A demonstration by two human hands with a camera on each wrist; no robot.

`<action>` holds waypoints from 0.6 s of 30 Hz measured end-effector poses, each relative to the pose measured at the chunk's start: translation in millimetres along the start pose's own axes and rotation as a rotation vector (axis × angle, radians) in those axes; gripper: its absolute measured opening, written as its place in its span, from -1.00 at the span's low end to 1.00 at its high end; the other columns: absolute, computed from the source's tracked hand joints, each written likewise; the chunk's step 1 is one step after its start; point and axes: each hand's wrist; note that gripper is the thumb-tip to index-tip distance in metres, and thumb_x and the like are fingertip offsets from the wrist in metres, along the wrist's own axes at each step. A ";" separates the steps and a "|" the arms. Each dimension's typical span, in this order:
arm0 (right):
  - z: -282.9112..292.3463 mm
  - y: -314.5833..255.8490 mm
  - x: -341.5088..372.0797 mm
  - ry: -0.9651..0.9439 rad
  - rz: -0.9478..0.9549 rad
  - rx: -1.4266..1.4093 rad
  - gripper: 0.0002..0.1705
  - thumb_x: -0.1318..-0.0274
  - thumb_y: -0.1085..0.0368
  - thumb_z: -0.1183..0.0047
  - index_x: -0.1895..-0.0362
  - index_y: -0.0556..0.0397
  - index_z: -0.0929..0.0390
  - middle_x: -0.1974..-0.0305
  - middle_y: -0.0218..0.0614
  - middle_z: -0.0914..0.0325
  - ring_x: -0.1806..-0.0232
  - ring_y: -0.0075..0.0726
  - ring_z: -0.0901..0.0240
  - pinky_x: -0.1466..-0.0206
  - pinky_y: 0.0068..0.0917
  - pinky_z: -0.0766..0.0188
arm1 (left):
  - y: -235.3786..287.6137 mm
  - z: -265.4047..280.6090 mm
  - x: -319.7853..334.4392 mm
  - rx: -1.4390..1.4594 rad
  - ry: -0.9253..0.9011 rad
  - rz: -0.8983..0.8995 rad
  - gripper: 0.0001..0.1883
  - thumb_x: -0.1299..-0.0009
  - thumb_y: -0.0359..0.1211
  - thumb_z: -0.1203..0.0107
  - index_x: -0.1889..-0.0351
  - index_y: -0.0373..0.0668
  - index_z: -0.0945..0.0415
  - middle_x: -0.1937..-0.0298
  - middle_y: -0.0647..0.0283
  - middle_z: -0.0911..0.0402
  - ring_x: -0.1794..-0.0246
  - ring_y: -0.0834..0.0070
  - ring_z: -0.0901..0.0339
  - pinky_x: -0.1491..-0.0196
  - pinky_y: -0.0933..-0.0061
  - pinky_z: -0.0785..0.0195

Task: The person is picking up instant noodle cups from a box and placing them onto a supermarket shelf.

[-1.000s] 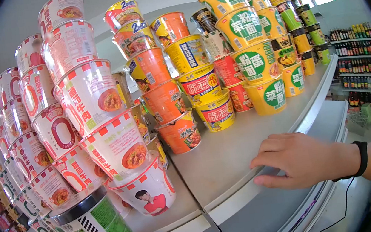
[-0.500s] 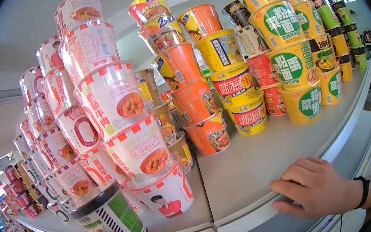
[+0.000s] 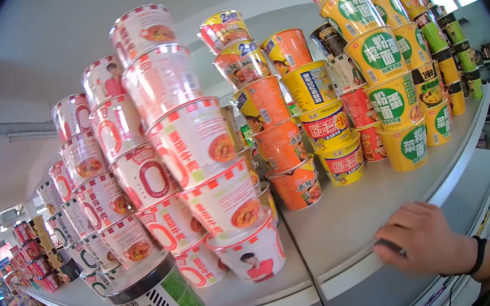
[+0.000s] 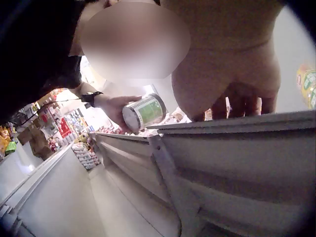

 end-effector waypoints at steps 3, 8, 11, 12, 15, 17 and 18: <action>11.1 -21.5 -10.7 -0.201 -0.107 0.090 -0.67 -0.11 -0.03 -0.31 0.28 -0.06 -0.69 0.43 -0.34 -0.54 0.31 -0.22 -0.57 0.24 -0.25 -0.53 | 15.2 16.7 23.4 0.024 -0.040 -0.028 -0.44 -0.66 -0.04 0.03 -0.46 -0.17 -0.25 -0.32 0.27 -0.49 -0.31 0.42 -0.43 -0.35 0.23 -0.32; 22.5 -86.9 -90.5 -0.495 -0.365 -0.098 -0.41 -0.23 -0.20 -0.21 0.05 0.09 -0.67 0.15 0.01 -0.69 0.07 0.13 -0.62 0.02 -0.05 -0.52 | 6.6 100.6 54.9 -0.020 -0.096 0.052 -0.51 -0.66 -0.06 0.03 -0.35 -0.21 -0.35 -0.16 0.32 -0.55 -0.10 0.55 -0.50 -0.17 0.42 -0.36; -23.7 -102.8 -130.4 -0.310 -0.326 -0.455 0.00 -0.14 -0.33 -0.28 -0.37 0.21 -0.32 -0.14 0.07 -0.61 -0.08 0.07 -0.61 -0.19 -0.13 -0.49 | 22.8 100.0 58.8 -0.063 -0.064 0.078 -0.54 -0.66 -0.08 0.04 -0.30 -0.23 -0.37 -0.08 0.35 -0.55 0.00 0.61 -0.47 -0.08 0.49 -0.33; -38.8 -108.4 -146.1 -0.294 -0.336 -0.503 0.13 -0.11 -0.33 -0.32 -0.47 0.22 -0.18 -0.23 0.04 -0.57 -0.10 0.03 -0.61 -0.24 -0.17 -0.47 | 17.8 103.7 65.0 -0.012 -0.034 0.034 -0.52 -0.65 -0.07 0.01 -0.29 -0.25 -0.37 -0.08 0.33 -0.56 0.01 0.61 -0.48 -0.05 0.48 -0.36; -55.0 -133.0 -187.0 -0.543 -0.495 -0.812 0.24 -0.04 -0.27 -0.42 -0.54 0.13 -0.01 -0.41 -0.01 -0.34 -0.34 -0.09 -0.42 -0.23 -0.19 -0.51 | 17.5 121.6 69.7 -0.165 -0.043 0.125 -0.50 -0.63 -0.06 -0.02 -0.28 -0.28 -0.38 -0.05 0.29 -0.59 0.03 0.58 -0.52 -0.03 0.44 -0.41; -41.0 -160.7 -197.4 -0.623 -0.615 -0.834 0.29 0.04 -0.28 -0.47 -0.53 0.10 0.01 -0.40 -0.06 -0.32 -0.34 -0.10 -0.40 -0.21 -0.15 -0.52 | 0.5 129.9 68.5 0.054 -0.043 0.097 -0.15 -0.42 -0.01 -0.31 -0.47 -0.35 -0.17 -0.30 0.06 -0.55 -0.30 0.35 -0.50 -0.37 0.21 -0.34; -34.8 -172.2 -200.5 -0.702 -0.734 -0.861 0.34 0.12 -0.29 -0.52 -0.51 0.07 0.03 -0.38 -0.11 -0.30 -0.34 -0.11 -0.38 -0.18 -0.12 -0.53 | 0.3 133.0 72.2 0.069 -0.045 0.109 -0.12 -0.41 0.02 -0.32 -0.47 -0.34 -0.17 -0.29 0.06 -0.55 -0.31 0.33 -0.50 -0.37 0.20 -0.33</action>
Point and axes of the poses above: each hand's wrist, its own x-axis away from the middle knuckle, its own z-axis out of the back of the hand, y = z × x
